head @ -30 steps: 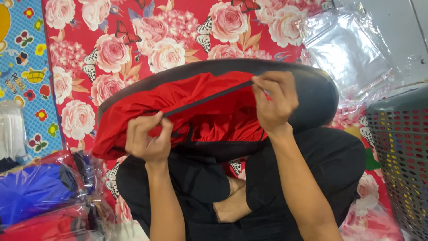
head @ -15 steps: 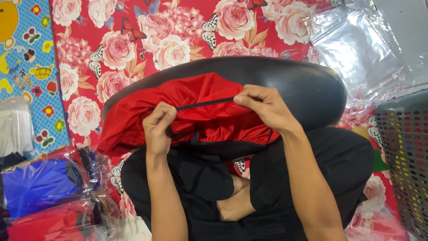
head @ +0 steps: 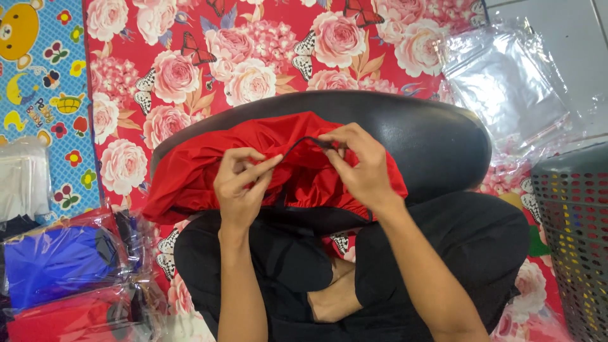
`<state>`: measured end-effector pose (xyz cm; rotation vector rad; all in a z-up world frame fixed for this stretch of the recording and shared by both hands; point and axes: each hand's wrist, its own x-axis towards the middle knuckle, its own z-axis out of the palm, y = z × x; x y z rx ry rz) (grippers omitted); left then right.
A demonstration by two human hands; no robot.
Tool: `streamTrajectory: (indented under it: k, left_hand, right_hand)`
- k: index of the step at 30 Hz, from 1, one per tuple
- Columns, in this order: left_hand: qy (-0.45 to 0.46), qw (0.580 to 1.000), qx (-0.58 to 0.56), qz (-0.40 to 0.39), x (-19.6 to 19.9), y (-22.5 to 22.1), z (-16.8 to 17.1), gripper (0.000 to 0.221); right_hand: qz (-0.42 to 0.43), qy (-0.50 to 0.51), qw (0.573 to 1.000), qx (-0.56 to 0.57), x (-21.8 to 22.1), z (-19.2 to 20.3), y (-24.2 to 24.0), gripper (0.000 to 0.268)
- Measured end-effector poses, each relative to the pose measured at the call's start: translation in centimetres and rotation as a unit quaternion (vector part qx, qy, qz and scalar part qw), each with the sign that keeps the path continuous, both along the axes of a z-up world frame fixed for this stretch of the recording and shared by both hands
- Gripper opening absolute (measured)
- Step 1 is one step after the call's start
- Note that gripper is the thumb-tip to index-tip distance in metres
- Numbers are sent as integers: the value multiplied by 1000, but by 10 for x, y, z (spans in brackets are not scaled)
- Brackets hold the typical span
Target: Removing a blue cover from a motorcycle seat, folding it, and placing it in a plastic bag, then handling a red cover.
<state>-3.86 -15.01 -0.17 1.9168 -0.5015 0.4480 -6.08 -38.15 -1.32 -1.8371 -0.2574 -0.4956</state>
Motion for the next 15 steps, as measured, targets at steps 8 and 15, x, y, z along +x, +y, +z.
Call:
streamTrajectory:
  k: [8, 15]
  left_hand:
    - [1, 987, 155, -41, -21, -3, 56, 85]
    - [-207, 969, 119, 63, -26, -36, 35, 20]
  right_hand:
    - [-230, -356, 900, -100, 8, -13, 27, 16]
    - [-204, -416, 883, -81, 1, 1, 47, 17]
